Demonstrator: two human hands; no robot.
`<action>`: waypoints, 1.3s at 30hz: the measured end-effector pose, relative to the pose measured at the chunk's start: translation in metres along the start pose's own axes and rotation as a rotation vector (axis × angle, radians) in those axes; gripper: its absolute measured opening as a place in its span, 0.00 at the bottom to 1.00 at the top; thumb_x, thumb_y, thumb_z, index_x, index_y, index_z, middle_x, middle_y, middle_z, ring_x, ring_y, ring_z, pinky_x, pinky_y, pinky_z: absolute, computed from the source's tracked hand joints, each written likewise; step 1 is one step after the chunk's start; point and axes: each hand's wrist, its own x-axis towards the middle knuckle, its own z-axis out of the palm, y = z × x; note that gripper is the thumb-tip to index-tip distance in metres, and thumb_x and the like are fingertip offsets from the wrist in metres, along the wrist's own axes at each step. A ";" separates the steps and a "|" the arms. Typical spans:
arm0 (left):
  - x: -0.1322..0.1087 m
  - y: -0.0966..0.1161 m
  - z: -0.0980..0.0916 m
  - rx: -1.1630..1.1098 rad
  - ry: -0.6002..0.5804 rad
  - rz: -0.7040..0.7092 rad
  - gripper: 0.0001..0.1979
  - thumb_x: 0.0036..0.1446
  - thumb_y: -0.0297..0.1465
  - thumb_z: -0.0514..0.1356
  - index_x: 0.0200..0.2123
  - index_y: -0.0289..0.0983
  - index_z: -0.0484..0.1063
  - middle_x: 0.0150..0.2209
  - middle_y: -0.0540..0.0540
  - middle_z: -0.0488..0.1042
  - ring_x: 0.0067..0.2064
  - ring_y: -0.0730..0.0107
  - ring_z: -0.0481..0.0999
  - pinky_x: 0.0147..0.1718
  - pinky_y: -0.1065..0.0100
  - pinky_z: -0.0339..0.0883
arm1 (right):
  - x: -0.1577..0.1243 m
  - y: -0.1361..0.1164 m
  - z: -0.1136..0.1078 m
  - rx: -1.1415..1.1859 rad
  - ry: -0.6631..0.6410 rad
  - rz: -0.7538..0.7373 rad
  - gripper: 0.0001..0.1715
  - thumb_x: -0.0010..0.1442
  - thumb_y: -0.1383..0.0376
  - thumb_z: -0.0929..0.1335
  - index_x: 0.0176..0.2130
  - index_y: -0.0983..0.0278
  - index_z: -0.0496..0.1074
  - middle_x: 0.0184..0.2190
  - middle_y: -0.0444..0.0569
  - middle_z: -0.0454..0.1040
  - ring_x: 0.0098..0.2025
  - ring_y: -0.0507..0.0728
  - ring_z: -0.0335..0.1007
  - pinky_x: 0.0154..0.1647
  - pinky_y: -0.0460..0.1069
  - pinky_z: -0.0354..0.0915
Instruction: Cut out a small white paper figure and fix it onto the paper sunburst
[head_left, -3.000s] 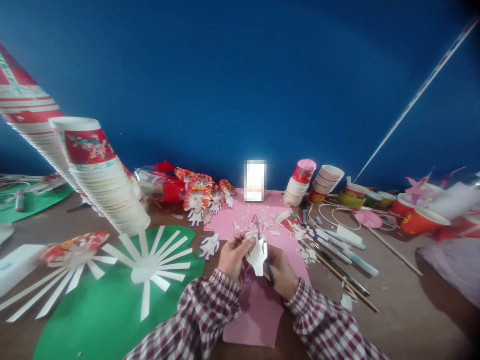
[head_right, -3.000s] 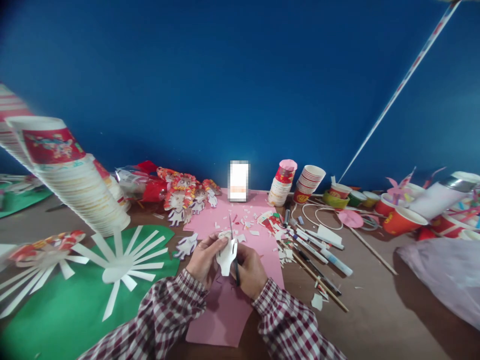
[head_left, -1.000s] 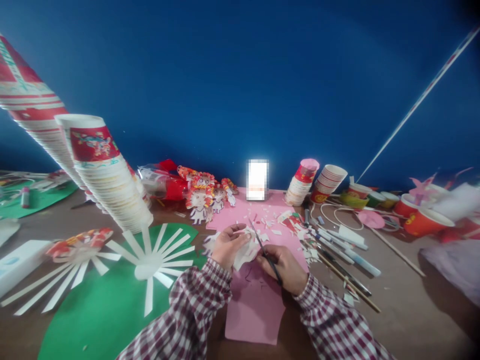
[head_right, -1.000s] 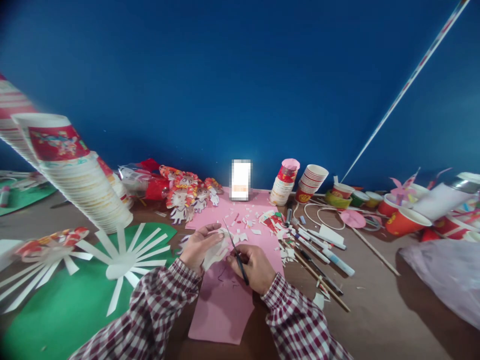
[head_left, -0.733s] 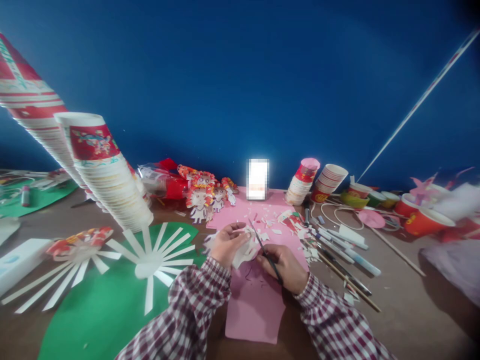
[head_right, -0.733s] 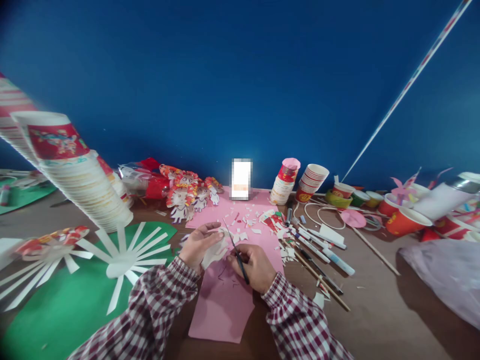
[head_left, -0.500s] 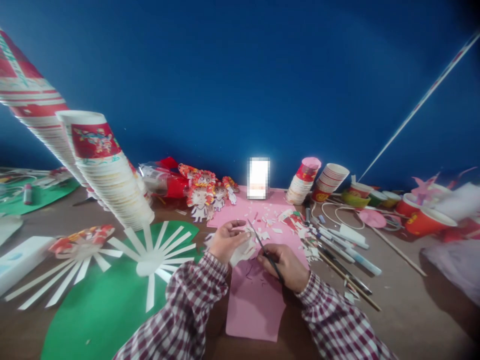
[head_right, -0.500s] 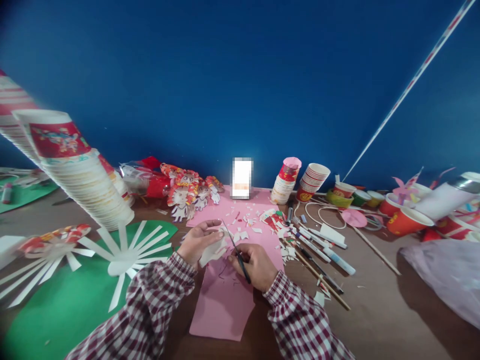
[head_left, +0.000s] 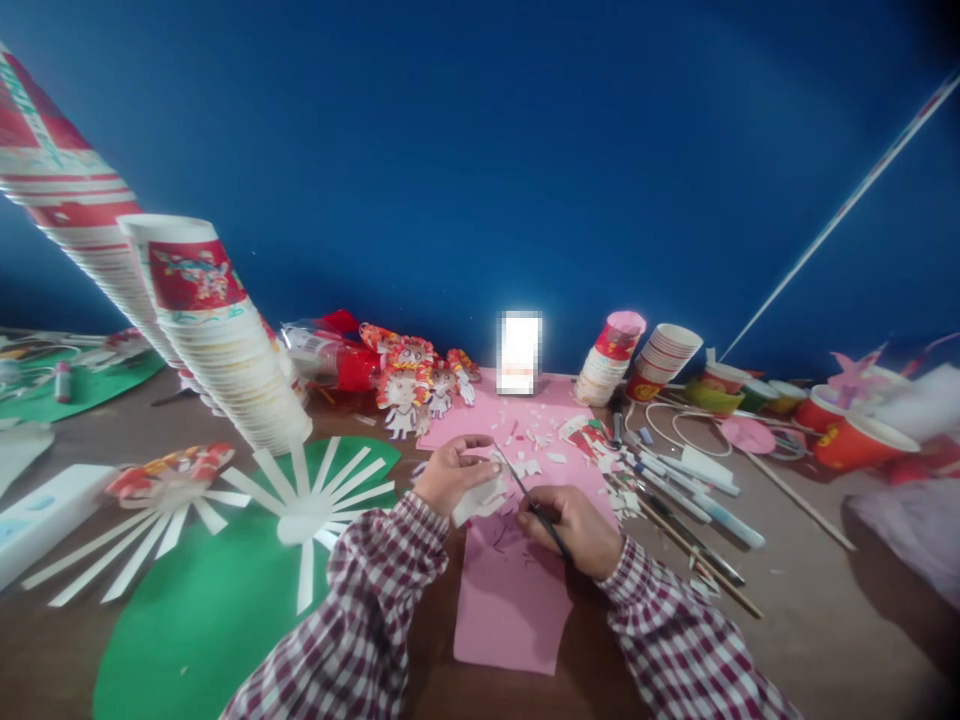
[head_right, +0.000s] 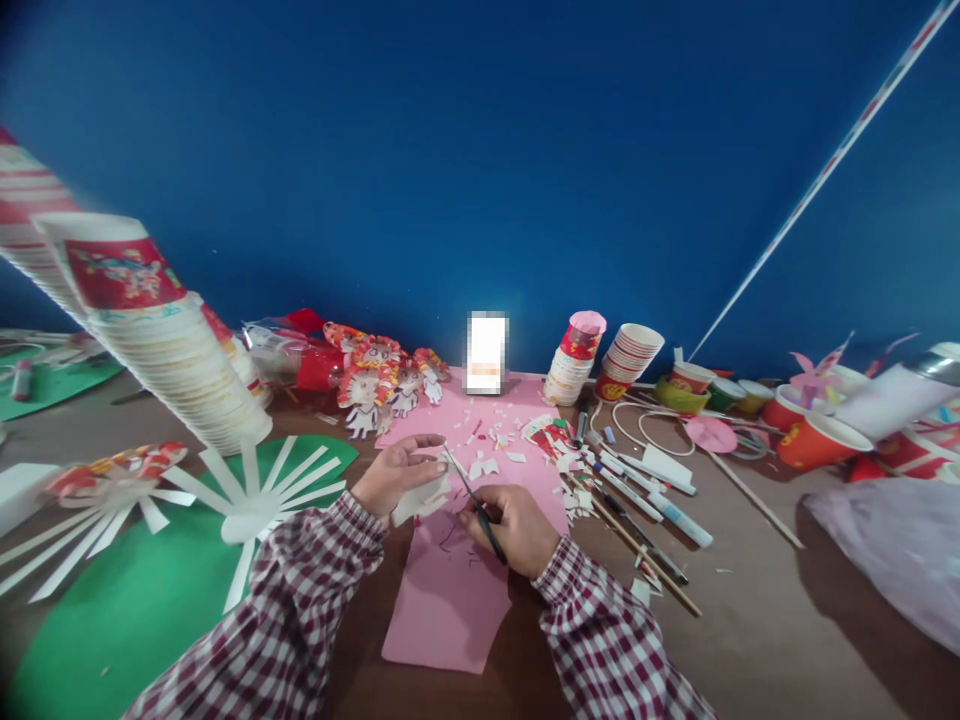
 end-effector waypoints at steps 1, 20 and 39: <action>0.000 0.000 0.000 0.003 -0.003 -0.002 0.28 0.34 0.30 0.67 0.41 0.32 0.63 0.23 0.48 0.72 0.21 0.74 0.70 0.22 0.71 0.63 | 0.000 0.000 0.000 -0.003 -0.003 0.002 0.08 0.52 0.63 0.65 0.27 0.66 0.67 0.17 0.40 0.58 0.19 0.47 0.50 0.20 0.42 0.50; 0.000 0.003 -0.004 0.081 -0.054 -0.027 0.28 0.35 0.30 0.67 0.43 0.32 0.63 0.21 0.51 0.71 0.20 0.77 0.68 0.21 0.73 0.60 | 0.000 0.000 0.000 -0.023 -0.039 0.011 0.10 0.51 0.61 0.66 0.27 0.67 0.68 0.17 0.40 0.61 0.20 0.47 0.53 0.21 0.41 0.52; -0.003 0.007 -0.001 0.119 -0.093 -0.057 0.25 0.36 0.27 0.65 0.41 0.31 0.65 0.21 0.49 0.72 0.19 0.78 0.67 0.19 0.76 0.57 | -0.001 -0.001 -0.002 0.031 -0.079 0.008 0.14 0.52 0.58 0.64 0.28 0.68 0.69 0.18 0.43 0.65 0.20 0.48 0.57 0.20 0.42 0.54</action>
